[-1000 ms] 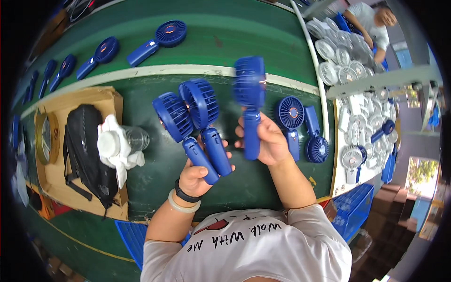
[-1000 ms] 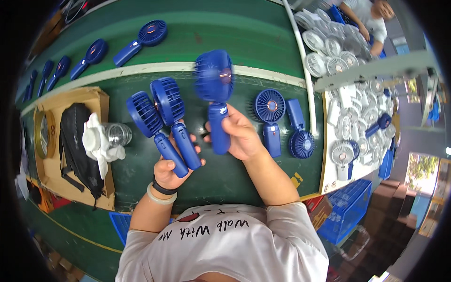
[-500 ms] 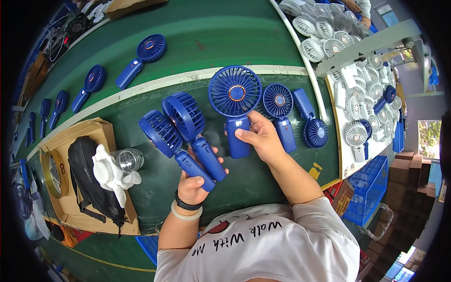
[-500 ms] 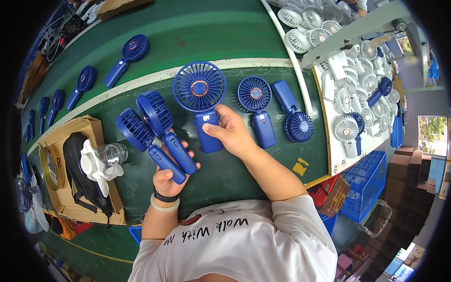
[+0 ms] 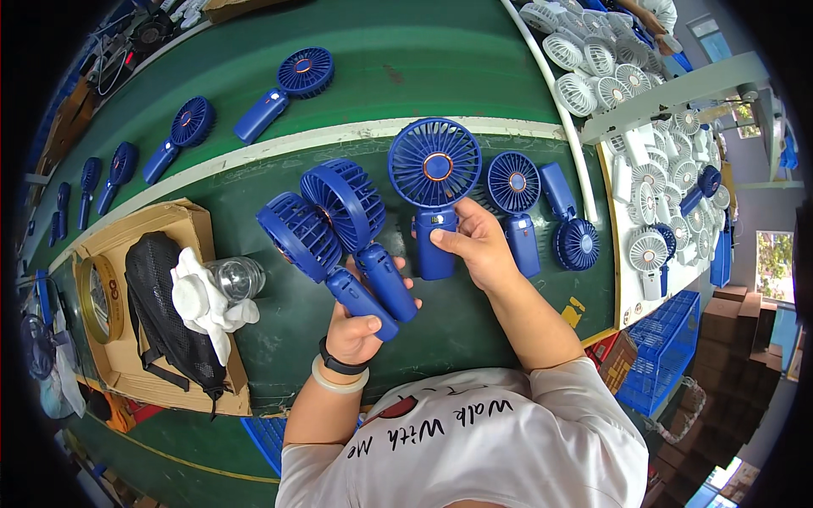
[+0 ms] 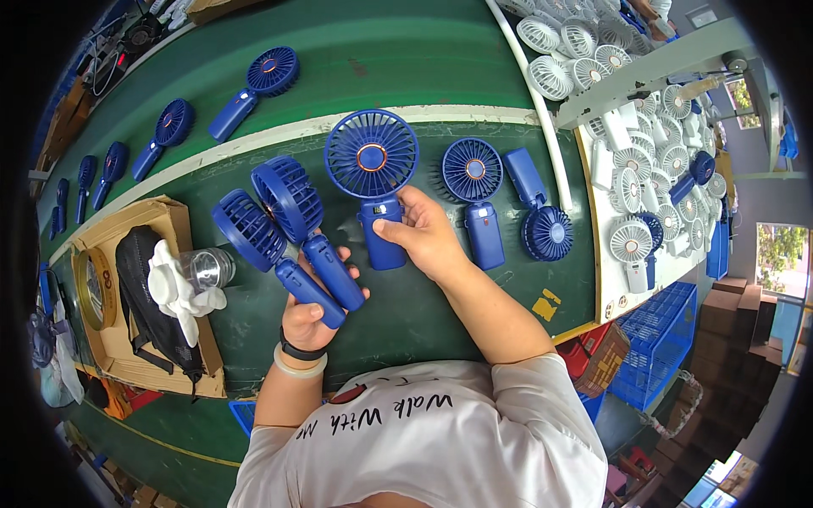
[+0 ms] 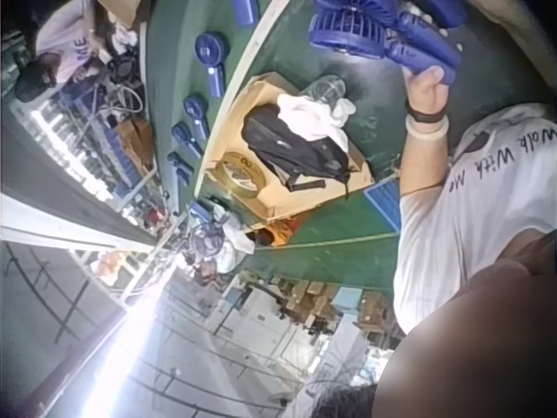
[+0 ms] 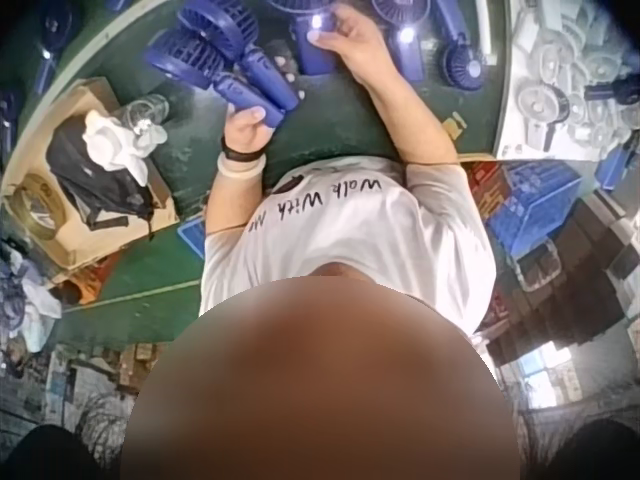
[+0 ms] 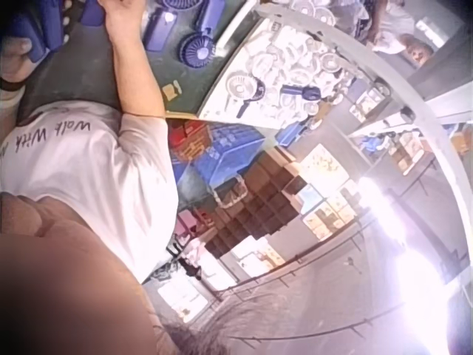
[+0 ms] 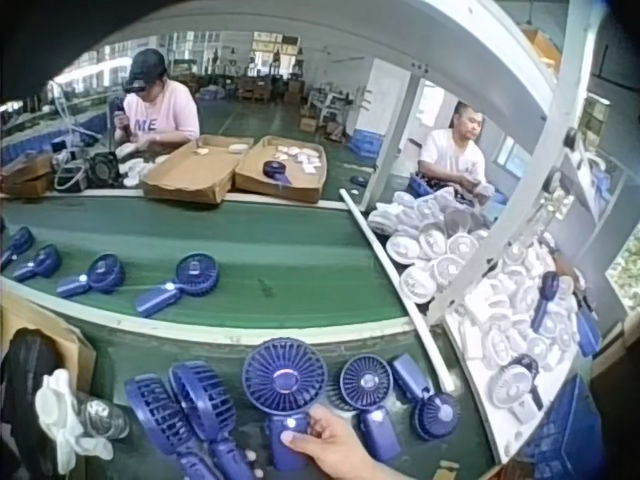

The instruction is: The person assembles portable handheld fans by attaching the fan head to the handle base. They pick up blue and white fan components from a green workbench, connect them, and place the finished units into a blue crate. The person also wipes the fan surfaces with a white cloth during the process.

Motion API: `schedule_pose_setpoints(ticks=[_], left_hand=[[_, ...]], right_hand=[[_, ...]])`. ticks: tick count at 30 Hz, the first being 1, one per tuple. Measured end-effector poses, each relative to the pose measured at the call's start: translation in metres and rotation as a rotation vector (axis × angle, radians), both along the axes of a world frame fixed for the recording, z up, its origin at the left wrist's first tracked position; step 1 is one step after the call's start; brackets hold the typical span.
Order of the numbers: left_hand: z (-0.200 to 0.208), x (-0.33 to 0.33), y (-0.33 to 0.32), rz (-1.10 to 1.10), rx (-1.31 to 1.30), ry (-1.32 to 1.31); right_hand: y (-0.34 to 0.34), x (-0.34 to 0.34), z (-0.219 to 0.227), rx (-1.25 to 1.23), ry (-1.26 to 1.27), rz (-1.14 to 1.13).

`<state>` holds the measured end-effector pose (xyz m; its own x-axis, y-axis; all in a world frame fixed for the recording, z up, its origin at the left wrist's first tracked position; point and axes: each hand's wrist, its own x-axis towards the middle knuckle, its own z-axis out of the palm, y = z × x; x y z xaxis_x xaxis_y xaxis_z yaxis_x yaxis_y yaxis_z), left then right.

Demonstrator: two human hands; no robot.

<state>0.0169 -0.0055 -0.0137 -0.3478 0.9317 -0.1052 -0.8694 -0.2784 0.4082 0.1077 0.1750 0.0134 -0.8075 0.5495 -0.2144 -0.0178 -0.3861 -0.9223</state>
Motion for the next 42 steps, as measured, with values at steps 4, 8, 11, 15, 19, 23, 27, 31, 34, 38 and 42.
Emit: schedule_pose_setpoints(ticks=[4, 8, 11, 15, 19, 23, 27, 31, 34, 38, 42], left_hand=[[0.004, 0.000, 0.003, 0.020, -0.005, 0.020], [0.013, 0.002, 0.006, 0.047, -0.014, -0.006], [0.013, 0.000, 0.001, -0.005, 0.024, -0.010], [0.008, -0.005, -0.001, -0.052, 0.097, 0.058], [0.011, -0.007, -0.001, -0.043, 0.125, 0.093], [0.004, -0.007, -0.003, -0.068, 0.174, 0.057], [0.010, -0.002, 0.002, 0.097, -0.039, 0.435], [0.031, 0.024, 0.014, 0.425, -0.655, 1.558], [0.075, 0.034, 0.003, 0.233, -0.776, 1.808], [0.062, 0.029, -0.016, 0.326, -0.477, 1.282], [0.053, 0.025, -0.020, 0.383, -0.358, 1.178]], right_hand=[[0.000, -0.001, 0.000, -0.011, 0.014, -0.003], [-0.012, -0.003, 0.009, 0.120, -0.064, -0.006], [-0.027, 0.003, 0.012, 0.569, -0.094, 0.185], [-0.044, 0.006, 0.008, 0.937, 0.032, 0.239], [-0.043, 0.007, 0.002, 0.982, 0.119, 0.258], [-0.045, 0.009, 0.003, 0.848, 0.113, 0.289], [-0.053, 0.004, 0.012, 0.725, 0.145, 0.133], [-0.056, -0.001, -0.012, -0.125, 0.175, 0.330], [-0.051, -0.003, -0.027, -0.800, 0.416, 0.320], [-0.046, -0.007, -0.006, -0.739, 0.469, 0.394], [-0.048, -0.004, -0.011, -0.824, 0.500, 0.387]])
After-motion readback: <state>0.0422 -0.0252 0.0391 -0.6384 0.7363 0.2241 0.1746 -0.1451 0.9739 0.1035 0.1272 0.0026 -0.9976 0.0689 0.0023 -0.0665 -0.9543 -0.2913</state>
